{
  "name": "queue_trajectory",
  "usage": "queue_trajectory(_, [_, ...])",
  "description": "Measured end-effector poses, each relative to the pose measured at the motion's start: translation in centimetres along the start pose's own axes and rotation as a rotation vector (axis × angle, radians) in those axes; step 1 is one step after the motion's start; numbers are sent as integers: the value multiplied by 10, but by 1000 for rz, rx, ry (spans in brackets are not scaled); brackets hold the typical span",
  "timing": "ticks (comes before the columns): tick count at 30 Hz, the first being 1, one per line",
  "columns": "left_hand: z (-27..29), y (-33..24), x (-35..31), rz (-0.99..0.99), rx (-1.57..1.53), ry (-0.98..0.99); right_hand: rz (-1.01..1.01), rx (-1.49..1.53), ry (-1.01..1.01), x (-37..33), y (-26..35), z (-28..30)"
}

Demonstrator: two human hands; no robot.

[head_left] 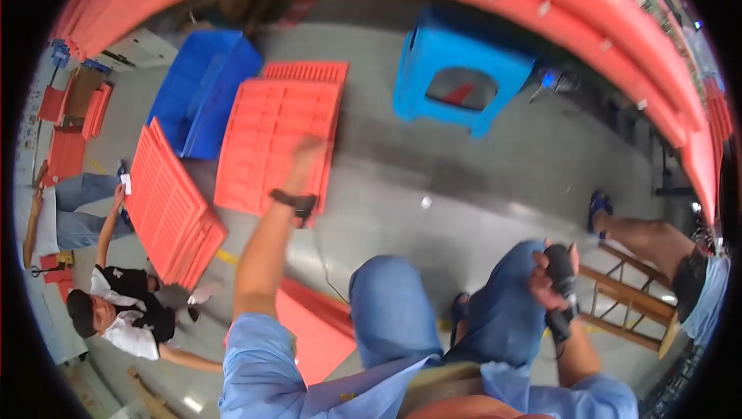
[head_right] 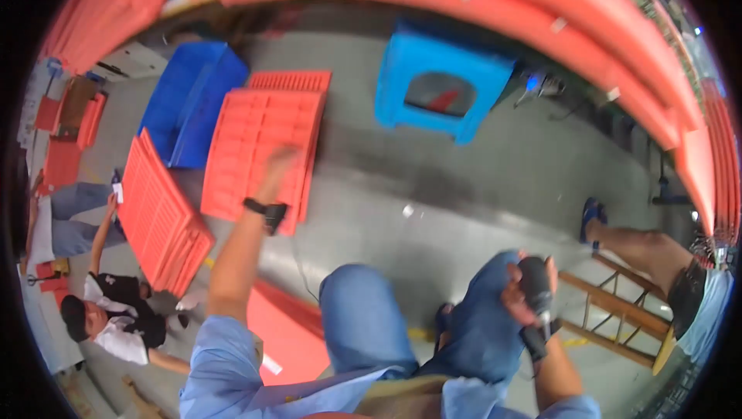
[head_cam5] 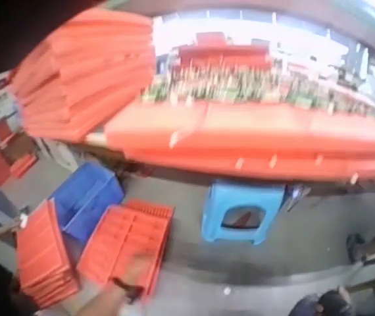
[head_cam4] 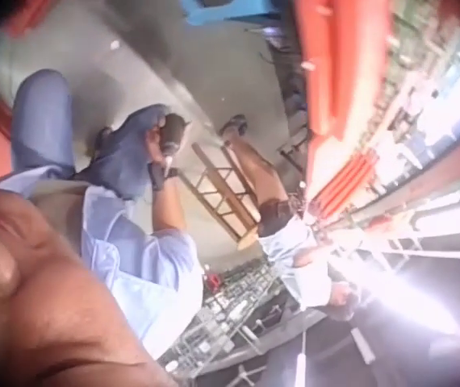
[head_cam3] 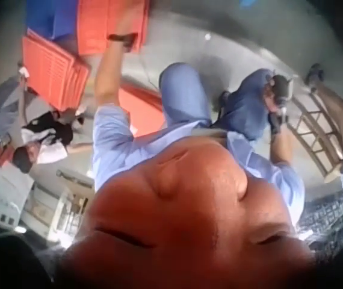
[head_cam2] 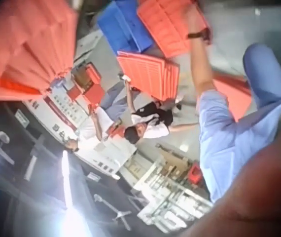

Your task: The person moves a bottle and a pile of green components aside, picks up a black bottle, and walks to a different workstation. There, the person moves pink foam trays and applies glue from the bottle onto the circuit boards.

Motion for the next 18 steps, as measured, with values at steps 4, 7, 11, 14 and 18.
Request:
queue_trajectory(4, [-294, -132, 98, 567, -725, 195, 190, 222, -84, -31, -12, -14])
queue_trajectory(7, [-316, -162, 176, -60, -468, 66, 247, 373, -56, -43, -5, -20])
queue_trajectory(11, [-452, -210, 94, -209, -370, 137, 488, 488, -218, -158, 10, -32])
queue_trajectory(14, [-375, -180, 64, -174, -573, -368, 380, 499, -84, -175, 73, -111])
queue_trajectory(18, [-385, -162, -96, 541, -1111, -610, 396, 527, -61, -185, 133, -209])
Point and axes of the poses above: each hand's wrist, its own x-axis towards the middle knuckle, its own z-axis out of the back of the hand, y = z × x, the point moved 1 cm from there along x, towards the middle knuckle, and after that the axes turned 8 degrees about -x, right-handed, at the moved point
